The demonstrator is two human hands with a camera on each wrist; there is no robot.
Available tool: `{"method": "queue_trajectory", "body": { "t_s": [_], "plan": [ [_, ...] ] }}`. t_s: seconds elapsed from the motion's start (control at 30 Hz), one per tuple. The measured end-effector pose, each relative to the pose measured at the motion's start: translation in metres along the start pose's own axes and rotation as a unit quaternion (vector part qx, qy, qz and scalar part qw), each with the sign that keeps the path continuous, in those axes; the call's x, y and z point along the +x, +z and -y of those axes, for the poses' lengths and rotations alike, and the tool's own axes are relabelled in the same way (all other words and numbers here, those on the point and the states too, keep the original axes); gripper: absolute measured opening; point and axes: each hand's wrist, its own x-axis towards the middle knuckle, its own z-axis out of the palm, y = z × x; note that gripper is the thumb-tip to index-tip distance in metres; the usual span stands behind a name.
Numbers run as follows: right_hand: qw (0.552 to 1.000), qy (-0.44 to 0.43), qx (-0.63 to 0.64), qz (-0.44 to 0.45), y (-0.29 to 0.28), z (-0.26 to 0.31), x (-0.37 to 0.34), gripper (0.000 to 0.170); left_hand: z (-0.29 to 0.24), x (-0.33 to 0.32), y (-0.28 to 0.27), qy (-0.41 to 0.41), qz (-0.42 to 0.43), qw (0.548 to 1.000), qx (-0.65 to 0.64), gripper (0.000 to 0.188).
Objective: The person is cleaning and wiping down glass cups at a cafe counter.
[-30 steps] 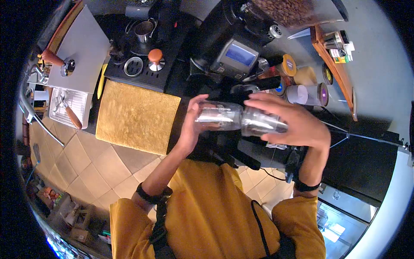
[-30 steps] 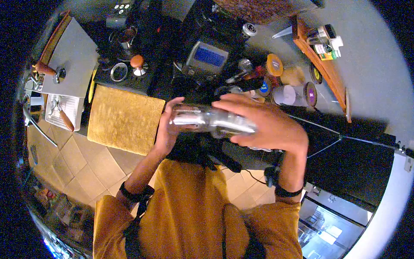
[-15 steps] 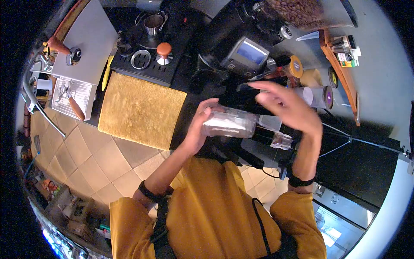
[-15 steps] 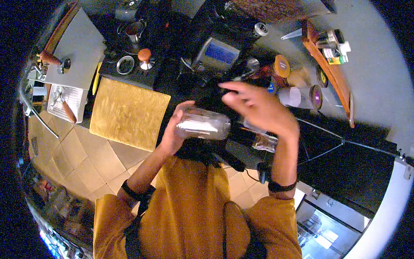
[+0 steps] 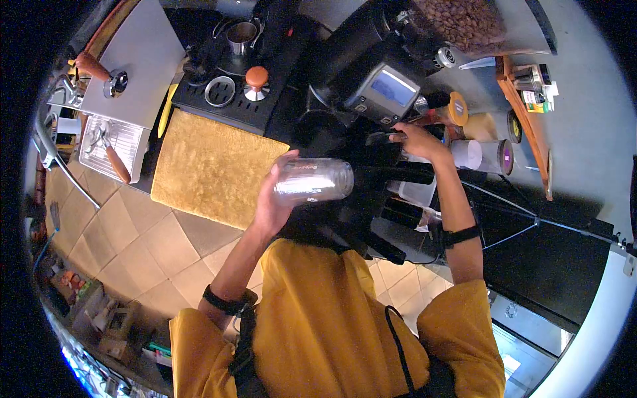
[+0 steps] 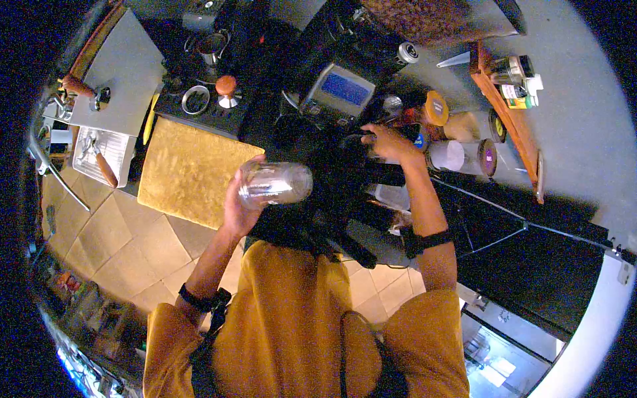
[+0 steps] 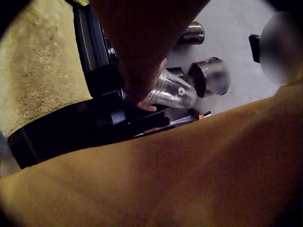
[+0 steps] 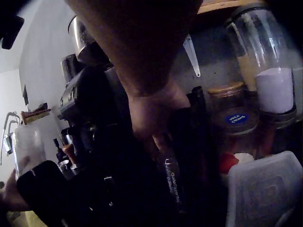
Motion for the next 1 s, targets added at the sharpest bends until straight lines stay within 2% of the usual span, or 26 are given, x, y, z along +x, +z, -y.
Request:
{"method": "queue_trajectory", "body": {
  "t_s": [0.07, 0.1, 0.17, 0.3, 0.37, 0.5, 0.57, 0.6, 0.67, 0.8, 0.87, 0.9, 0.97, 1.0],
  "plan": [
    [0.990, -0.075, -0.060, 0.103, 0.011, -0.026, 0.029, 0.042, 0.001, 0.001, 0.002, 0.028, -0.013, 1.000, -0.002, 0.068],
    [0.990, -0.076, -0.058, 0.103, 0.021, -0.040, 0.040, 0.042, 0.001, 0.001, 0.002, 0.027, -0.014, 1.000, -0.001, 0.068],
    [0.983, -0.141, -0.057, 0.099, 0.036, -0.055, 0.055, 0.042, 0.002, 0.000, 0.002, 0.016, -0.025, 0.999, -0.013, 0.068],
    [0.979, -0.138, -0.070, 0.133, 0.041, -0.060, 0.069, 0.046, 0.002, -0.001, 0.004, 0.015, -0.025, 1.000, -0.011, 0.068],
    [0.985, -0.059, -0.015, 0.159, 0.039, -0.055, 0.067, 0.052, 0.003, -0.001, 0.005, 0.014, -0.036, 0.999, -0.012, 0.066],
    [0.982, -0.020, -0.033, 0.183, 0.021, -0.027, 0.055, 0.055, 0.006, 0.001, 0.002, 0.014, -0.033, 0.999, -0.015, 0.066],
    [0.977, 0.050, -0.040, 0.201, 0.015, -0.017, 0.048, 0.058, 0.006, 0.002, 0.003, 0.015, -0.033, 0.999, -0.014, 0.065],
    [0.978, 0.051, -0.039, 0.201, 0.016, -0.024, 0.048, 0.058, 0.006, 0.002, 0.004, 0.015, -0.032, 0.999, -0.014, 0.065],
    [0.982, -0.105, -0.090, 0.129, 0.016, -0.032, 0.041, 0.060, 0.006, 0.004, 0.007, 0.019, -0.026, 0.999, -0.012, 0.065],
    [0.983, -0.036, -0.062, 0.166, 0.013, -0.038, 0.039, 0.061, 0.006, 0.009, 0.010, 0.022, -0.013, 1.000, 0.000, 0.065],
    [0.973, -0.105, -0.034, 0.201, 0.024, -0.051, 0.051, 0.060, 0.006, 0.009, 0.012, 0.012, -0.010, 1.000, -0.001, 0.065],
    [0.973, -0.105, -0.033, 0.201, 0.028, -0.053, 0.057, 0.060, 0.006, 0.009, 0.013, 0.012, -0.010, 1.000, 0.000, 0.065],
    [0.974, 0.050, 0.008, 0.222, 0.037, -0.050, 0.069, 0.063, 0.005, 0.008, 0.015, 0.003, -0.011, 1.000, 0.003, 0.065],
    [0.974, 0.049, 0.009, 0.223, 0.036, -0.049, 0.071, 0.063, 0.005, 0.007, 0.015, 0.003, -0.013, 1.000, 0.004, 0.065]
  ]
}}
